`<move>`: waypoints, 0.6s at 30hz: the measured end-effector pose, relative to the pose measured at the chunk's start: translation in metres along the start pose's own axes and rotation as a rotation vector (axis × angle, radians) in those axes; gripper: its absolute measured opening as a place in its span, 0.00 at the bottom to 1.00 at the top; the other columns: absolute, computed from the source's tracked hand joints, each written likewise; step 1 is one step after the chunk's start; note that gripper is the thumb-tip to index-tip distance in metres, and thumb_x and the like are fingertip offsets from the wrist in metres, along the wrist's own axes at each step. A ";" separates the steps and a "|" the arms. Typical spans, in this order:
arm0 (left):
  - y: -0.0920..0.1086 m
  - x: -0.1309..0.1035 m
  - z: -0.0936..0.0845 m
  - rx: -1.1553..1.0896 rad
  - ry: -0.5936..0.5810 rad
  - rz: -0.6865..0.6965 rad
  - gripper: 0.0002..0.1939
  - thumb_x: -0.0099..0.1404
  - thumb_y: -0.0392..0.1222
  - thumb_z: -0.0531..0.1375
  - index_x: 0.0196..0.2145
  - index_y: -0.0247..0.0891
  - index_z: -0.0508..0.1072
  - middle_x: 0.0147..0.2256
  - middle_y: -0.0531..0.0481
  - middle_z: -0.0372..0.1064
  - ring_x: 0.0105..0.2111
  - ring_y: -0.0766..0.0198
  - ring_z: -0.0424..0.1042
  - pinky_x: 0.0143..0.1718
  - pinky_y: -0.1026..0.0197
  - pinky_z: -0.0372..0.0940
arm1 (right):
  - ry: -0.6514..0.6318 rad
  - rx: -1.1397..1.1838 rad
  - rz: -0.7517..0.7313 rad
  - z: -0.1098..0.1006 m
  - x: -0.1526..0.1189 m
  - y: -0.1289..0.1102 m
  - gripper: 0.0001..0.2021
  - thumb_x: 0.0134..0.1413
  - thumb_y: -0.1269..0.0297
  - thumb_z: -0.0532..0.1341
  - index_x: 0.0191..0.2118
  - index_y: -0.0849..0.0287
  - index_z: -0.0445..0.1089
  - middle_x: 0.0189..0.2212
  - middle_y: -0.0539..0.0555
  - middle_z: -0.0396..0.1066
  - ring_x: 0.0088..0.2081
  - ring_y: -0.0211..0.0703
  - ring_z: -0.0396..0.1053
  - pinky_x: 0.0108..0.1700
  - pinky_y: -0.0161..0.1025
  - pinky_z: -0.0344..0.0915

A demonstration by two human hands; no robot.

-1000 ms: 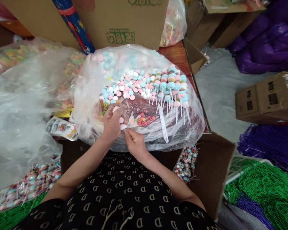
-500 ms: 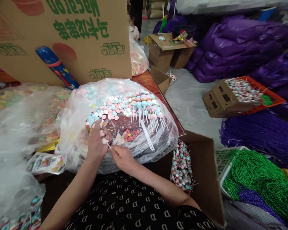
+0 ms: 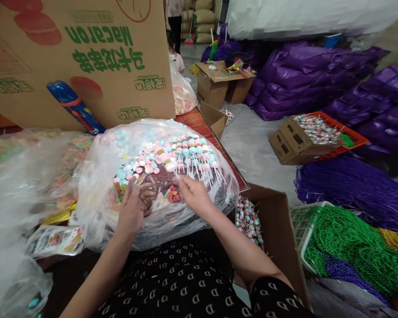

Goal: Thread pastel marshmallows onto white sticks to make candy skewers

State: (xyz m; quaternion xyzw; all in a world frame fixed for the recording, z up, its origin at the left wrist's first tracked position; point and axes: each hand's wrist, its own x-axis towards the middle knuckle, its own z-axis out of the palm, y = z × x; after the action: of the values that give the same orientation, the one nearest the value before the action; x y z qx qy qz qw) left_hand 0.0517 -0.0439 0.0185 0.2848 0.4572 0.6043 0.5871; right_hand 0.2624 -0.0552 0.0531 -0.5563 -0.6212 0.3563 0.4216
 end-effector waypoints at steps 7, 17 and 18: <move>0.001 0.002 -0.013 0.062 0.050 0.045 0.26 0.58 0.51 0.76 0.51 0.43 0.78 0.35 0.52 0.80 0.28 0.66 0.77 0.32 0.63 0.71 | 0.092 -0.886 0.161 -0.042 0.059 -0.016 0.24 0.74 0.63 0.51 0.67 0.63 0.72 0.44 0.67 0.84 0.45 0.59 0.82 0.47 0.44 0.71; 0.001 0.010 -0.023 -0.012 0.023 0.003 0.24 0.56 0.50 0.78 0.48 0.46 0.81 0.35 0.51 0.81 0.30 0.60 0.78 0.33 0.57 0.70 | -0.117 -1.125 0.233 -0.017 0.084 -0.031 0.24 0.72 0.72 0.49 0.67 0.70 0.68 0.50 0.76 0.81 0.54 0.63 0.82 0.53 0.50 0.74; 0.000 0.010 -0.024 -0.015 0.025 0.000 0.24 0.56 0.50 0.77 0.48 0.46 0.81 0.35 0.50 0.81 0.29 0.60 0.78 0.33 0.57 0.70 | -0.117 -1.129 0.233 -0.016 0.089 -0.031 0.23 0.71 0.72 0.50 0.66 0.71 0.68 0.50 0.77 0.81 0.54 0.63 0.82 0.53 0.49 0.74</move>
State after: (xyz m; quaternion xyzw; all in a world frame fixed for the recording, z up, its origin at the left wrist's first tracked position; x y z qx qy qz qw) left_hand 0.0296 -0.0391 0.0062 0.2727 0.4599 0.6112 0.5835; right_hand 0.2626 0.0284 0.0993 -0.7390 -0.6721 0.0438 -0.0174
